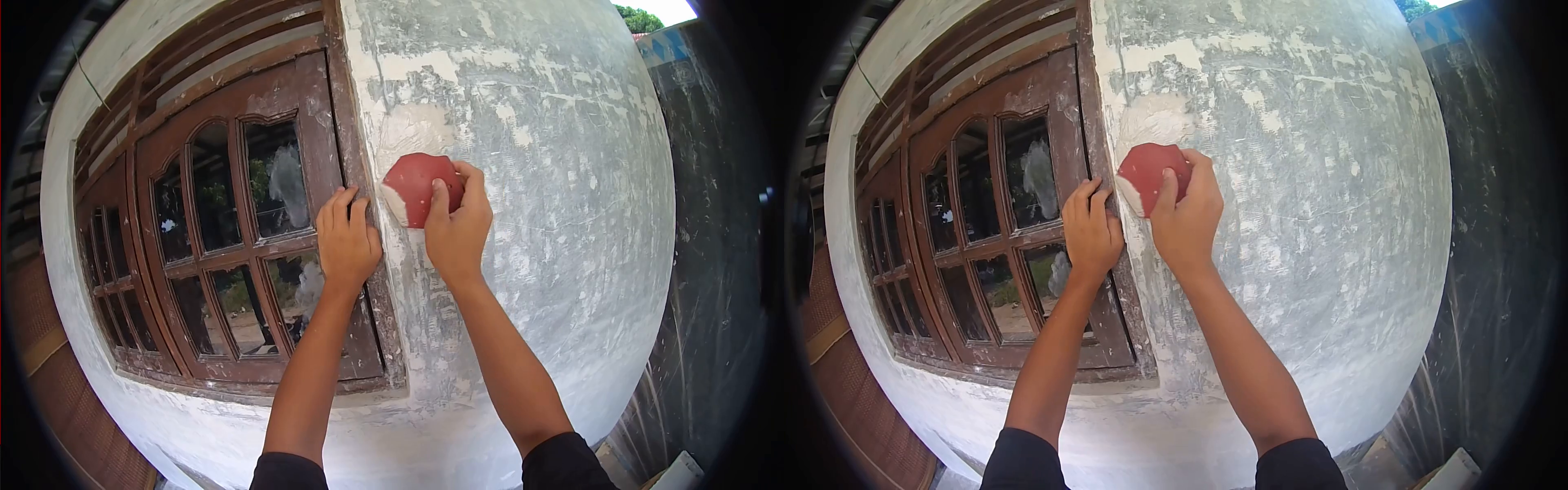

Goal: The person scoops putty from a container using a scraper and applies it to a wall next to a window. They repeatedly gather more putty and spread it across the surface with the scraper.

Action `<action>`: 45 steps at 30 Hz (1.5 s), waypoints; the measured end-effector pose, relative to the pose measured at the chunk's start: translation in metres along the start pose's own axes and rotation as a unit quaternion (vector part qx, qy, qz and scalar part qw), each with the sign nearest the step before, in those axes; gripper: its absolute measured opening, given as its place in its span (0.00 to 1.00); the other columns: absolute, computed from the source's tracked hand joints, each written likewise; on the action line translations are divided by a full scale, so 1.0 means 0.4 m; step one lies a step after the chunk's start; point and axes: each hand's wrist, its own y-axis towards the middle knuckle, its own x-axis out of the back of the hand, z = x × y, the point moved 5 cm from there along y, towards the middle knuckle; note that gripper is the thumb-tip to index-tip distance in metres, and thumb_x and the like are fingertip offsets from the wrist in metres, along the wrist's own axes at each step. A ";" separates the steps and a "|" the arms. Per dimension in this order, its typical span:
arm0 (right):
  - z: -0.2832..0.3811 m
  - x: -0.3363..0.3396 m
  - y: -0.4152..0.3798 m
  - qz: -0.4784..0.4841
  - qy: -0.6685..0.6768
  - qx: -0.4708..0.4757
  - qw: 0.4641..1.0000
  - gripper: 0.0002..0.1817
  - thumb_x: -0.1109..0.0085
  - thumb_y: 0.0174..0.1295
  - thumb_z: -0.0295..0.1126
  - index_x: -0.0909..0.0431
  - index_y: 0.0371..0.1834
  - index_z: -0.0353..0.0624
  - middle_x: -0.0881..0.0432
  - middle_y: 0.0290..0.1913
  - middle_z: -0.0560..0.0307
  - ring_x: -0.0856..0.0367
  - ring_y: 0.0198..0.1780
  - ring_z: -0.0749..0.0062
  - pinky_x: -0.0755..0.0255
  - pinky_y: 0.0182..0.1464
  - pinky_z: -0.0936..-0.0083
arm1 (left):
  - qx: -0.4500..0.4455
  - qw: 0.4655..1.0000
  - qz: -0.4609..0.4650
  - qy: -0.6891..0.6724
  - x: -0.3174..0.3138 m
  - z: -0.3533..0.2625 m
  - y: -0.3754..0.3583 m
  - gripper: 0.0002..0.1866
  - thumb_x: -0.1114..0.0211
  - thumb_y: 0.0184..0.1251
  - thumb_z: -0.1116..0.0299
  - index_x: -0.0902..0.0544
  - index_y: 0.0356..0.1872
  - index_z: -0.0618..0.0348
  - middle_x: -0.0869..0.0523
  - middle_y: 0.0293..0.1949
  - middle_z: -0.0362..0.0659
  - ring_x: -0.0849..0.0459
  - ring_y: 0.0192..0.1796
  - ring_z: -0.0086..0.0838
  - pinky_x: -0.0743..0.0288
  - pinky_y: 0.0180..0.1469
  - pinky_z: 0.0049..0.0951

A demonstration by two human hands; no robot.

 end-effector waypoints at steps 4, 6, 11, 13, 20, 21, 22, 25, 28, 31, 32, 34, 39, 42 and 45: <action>-0.075 0.016 0.056 -0.037 -0.075 -0.060 0.995 0.14 0.43 0.63 0.23 0.25 0.51 0.31 0.17 0.44 0.37 0.17 0.45 0.45 0.25 0.49 0.58 | -0.003 1.000 0.002 -0.001 0.002 -0.001 -0.001 0.22 0.44 0.53 0.77 0.23 0.52 0.61 0.24 0.60 0.51 0.28 0.65 0.49 0.38 0.67 0.48; -0.066 0.093 0.085 -0.137 -0.052 -0.113 0.983 0.13 0.44 0.64 0.22 0.25 0.51 0.31 0.16 0.43 0.38 0.15 0.44 0.49 0.23 0.48 0.61 | -0.004 1.000 0.003 0.001 0.001 -0.005 -0.003 0.21 0.44 0.53 0.77 0.23 0.52 0.61 0.24 0.60 0.51 0.28 0.65 0.50 0.38 0.67 0.48; -0.003 -0.019 0.017 0.023 0.017 -0.009 1.000 0.13 0.42 0.64 0.25 0.25 0.50 0.33 0.18 0.42 0.36 0.17 0.45 0.42 0.26 0.49 0.58 | -0.001 1.000 -0.002 0.003 0.000 -0.004 -0.001 0.21 0.44 0.54 0.77 0.23 0.52 0.61 0.24 0.60 0.51 0.27 0.65 0.49 0.37 0.67 0.48; -0.032 -0.021 0.009 0.011 -0.029 -0.041 0.999 0.13 0.42 0.63 0.24 0.25 0.50 0.32 0.18 0.42 0.36 0.17 0.45 0.42 0.26 0.49 0.57 | -0.001 1.000 -0.004 -0.003 0.005 -0.004 0.000 0.21 0.44 0.53 0.78 0.23 0.52 0.62 0.24 0.60 0.51 0.27 0.65 0.49 0.37 0.67 0.48; -0.046 0.062 0.033 -0.109 0.014 -0.087 0.990 0.13 0.43 0.65 0.24 0.27 0.51 0.31 0.17 0.44 0.38 0.16 0.44 0.49 0.25 0.50 0.61 | -0.001 1.000 0.001 0.001 0.003 -0.005 -0.005 0.21 0.44 0.53 0.78 0.23 0.52 0.61 0.24 0.60 0.51 0.27 0.65 0.50 0.38 0.67 0.48; -0.023 0.020 0.017 -0.037 0.024 -0.079 0.996 0.13 0.43 0.64 0.24 0.27 0.51 0.31 0.17 0.42 0.37 0.16 0.45 0.46 0.25 0.49 0.60 | -0.004 1.000 0.000 0.000 0.003 -0.003 -0.002 0.22 0.44 0.53 0.78 0.23 0.52 0.62 0.24 0.60 0.51 0.27 0.65 0.50 0.38 0.67 0.48; -0.012 -0.017 0.005 0.030 0.025 -0.046 0.998 0.13 0.42 0.64 0.25 0.27 0.50 0.32 0.18 0.42 0.36 0.16 0.44 0.44 0.26 0.49 0.58 | -0.006 1.000 0.000 0.000 0.004 -0.004 -0.001 0.22 0.44 0.53 0.78 0.23 0.53 0.62 0.25 0.60 0.52 0.27 0.65 0.50 0.38 0.67 0.48; -0.054 -0.012 0.027 0.016 -0.044 -0.081 0.996 0.12 0.43 0.64 0.24 0.27 0.49 0.31 0.17 0.42 0.35 0.17 0.44 0.43 0.26 0.49 0.56 | -0.006 1.000 0.003 0.000 0.005 -0.003 -0.002 0.22 0.44 0.53 0.77 0.23 0.53 0.62 0.24 0.60 0.52 0.28 0.65 0.50 0.38 0.67 0.48; -0.088 0.108 0.078 -0.122 -0.031 -0.189 0.974 0.12 0.44 0.64 0.23 0.27 0.49 0.30 0.17 0.44 0.36 0.15 0.45 0.47 0.24 0.49 0.59 | -0.004 1.000 0.004 0.002 0.001 -0.003 -0.004 0.22 0.44 0.53 0.77 0.23 0.53 0.61 0.24 0.60 0.52 0.28 0.65 0.50 0.38 0.67 0.48; -0.050 0.076 0.072 -0.095 -0.013 -0.079 0.992 0.12 0.43 0.64 0.24 0.27 0.49 0.31 0.17 0.43 0.35 0.16 0.43 0.45 0.24 0.48 0.58 | -0.003 1.000 0.002 0.003 0.000 -0.002 -0.004 0.22 0.44 0.53 0.77 0.23 0.53 0.61 0.24 0.60 0.51 0.28 0.65 0.50 0.38 0.67 0.48; -0.033 0.039 0.060 -0.048 -0.007 -0.038 0.998 0.12 0.43 0.64 0.24 0.27 0.48 0.31 0.17 0.42 0.35 0.16 0.42 0.44 0.25 0.47 0.58 | -0.003 1.000 0.002 0.003 0.000 -0.003 -0.004 0.22 0.44 0.53 0.77 0.23 0.53 0.61 0.24 0.60 0.51 0.28 0.65 0.50 0.38 0.67 0.48; -0.030 -0.030 0.048 0.090 0.007 -0.053 0.994 0.12 0.42 0.63 0.25 0.27 0.48 0.32 0.18 0.39 0.35 0.17 0.42 0.40 0.26 0.47 0.56 | -0.003 1.000 0.004 -0.002 0.003 -0.002 -0.003 0.22 0.44 0.53 0.77 0.23 0.53 0.61 0.24 0.60 0.51 0.28 0.65 0.50 0.38 0.67 0.48; -0.108 0.070 0.114 -0.031 -0.089 -0.085 0.992 0.13 0.42 0.63 0.24 0.27 0.49 0.30 0.17 0.42 0.35 0.16 0.44 0.43 0.25 0.48 0.59 | -0.006 1.000 0.005 0.004 0.002 0.002 -0.003 0.22 0.44 0.53 0.77 0.23 0.53 0.61 0.24 0.60 0.51 0.28 0.66 0.49 0.38 0.67 0.48; -0.110 0.143 0.127 -0.097 -0.097 -0.079 0.987 0.13 0.44 0.65 0.24 0.28 0.50 0.29 0.18 0.45 0.35 0.16 0.46 0.46 0.25 0.50 0.60 | -0.006 1.000 0.009 0.007 0.002 -0.005 -0.004 0.22 0.44 0.53 0.77 0.23 0.53 0.61 0.23 0.60 0.51 0.28 0.66 0.49 0.38 0.67 0.48; -0.095 0.170 0.116 -0.054 -0.051 -0.082 0.994 0.13 0.44 0.66 0.24 0.28 0.51 0.31 0.17 0.44 0.38 0.16 0.47 0.50 0.25 0.50 0.60 | 0.000 1.000 0.007 0.001 0.000 -0.003 0.001 0.22 0.45 0.54 0.79 0.23 0.53 0.62 0.23 0.60 0.52 0.28 0.66 0.49 0.39 0.68 0.49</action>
